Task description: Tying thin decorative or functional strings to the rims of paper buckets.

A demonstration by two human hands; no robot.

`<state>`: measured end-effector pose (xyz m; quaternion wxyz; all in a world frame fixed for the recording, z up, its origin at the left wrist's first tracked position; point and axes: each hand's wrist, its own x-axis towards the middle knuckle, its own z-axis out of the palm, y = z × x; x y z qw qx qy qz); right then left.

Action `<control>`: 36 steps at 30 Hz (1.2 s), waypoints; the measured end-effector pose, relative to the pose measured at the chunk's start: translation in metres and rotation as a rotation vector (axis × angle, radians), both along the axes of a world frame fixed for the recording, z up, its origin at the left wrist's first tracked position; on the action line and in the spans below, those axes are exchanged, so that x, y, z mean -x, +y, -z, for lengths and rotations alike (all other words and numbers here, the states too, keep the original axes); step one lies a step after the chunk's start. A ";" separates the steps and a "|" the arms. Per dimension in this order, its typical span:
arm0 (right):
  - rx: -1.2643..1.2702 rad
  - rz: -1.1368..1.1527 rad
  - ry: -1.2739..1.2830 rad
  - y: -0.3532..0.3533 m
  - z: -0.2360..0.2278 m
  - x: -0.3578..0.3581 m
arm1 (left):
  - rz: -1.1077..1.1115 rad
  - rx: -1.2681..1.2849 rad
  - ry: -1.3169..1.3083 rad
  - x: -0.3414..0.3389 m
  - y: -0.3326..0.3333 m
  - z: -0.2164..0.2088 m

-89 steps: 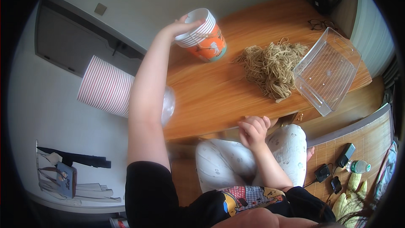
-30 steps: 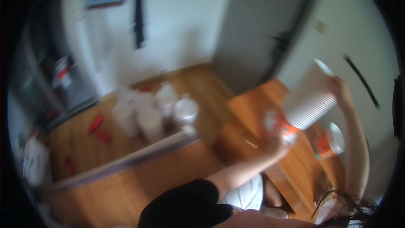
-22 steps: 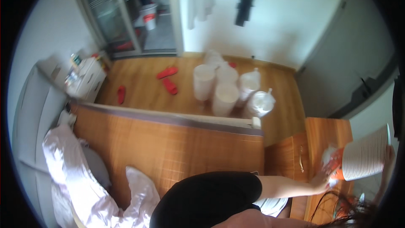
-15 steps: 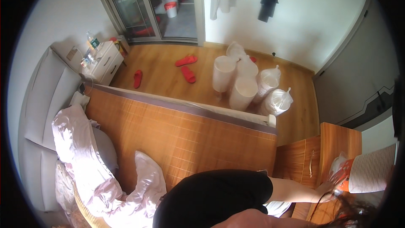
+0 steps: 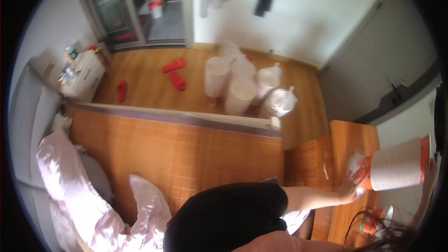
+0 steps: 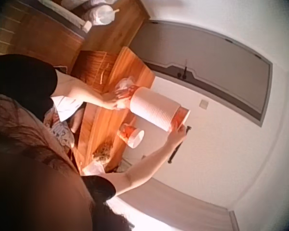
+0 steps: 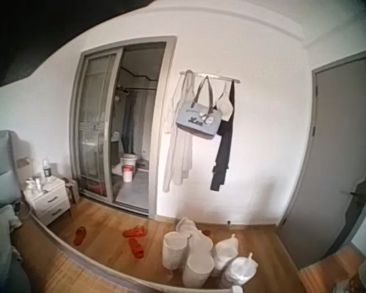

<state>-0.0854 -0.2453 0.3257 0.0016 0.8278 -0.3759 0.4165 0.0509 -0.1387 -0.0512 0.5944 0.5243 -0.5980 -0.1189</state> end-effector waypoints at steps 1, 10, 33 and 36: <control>0.036 0.055 0.221 -0.009 -0.020 0.029 | -0.036 0.058 0.011 0.001 0.005 -0.005; 0.800 0.281 0.792 0.252 -0.035 -0.078 | 0.046 0.148 0.260 -0.032 0.018 -0.020; -0.142 0.352 0.364 0.524 0.073 0.035 | 1.530 -0.126 0.352 -0.002 0.197 -0.089; -0.192 0.299 0.234 0.514 0.100 0.052 | 1.667 -0.328 0.271 -0.014 0.201 -0.091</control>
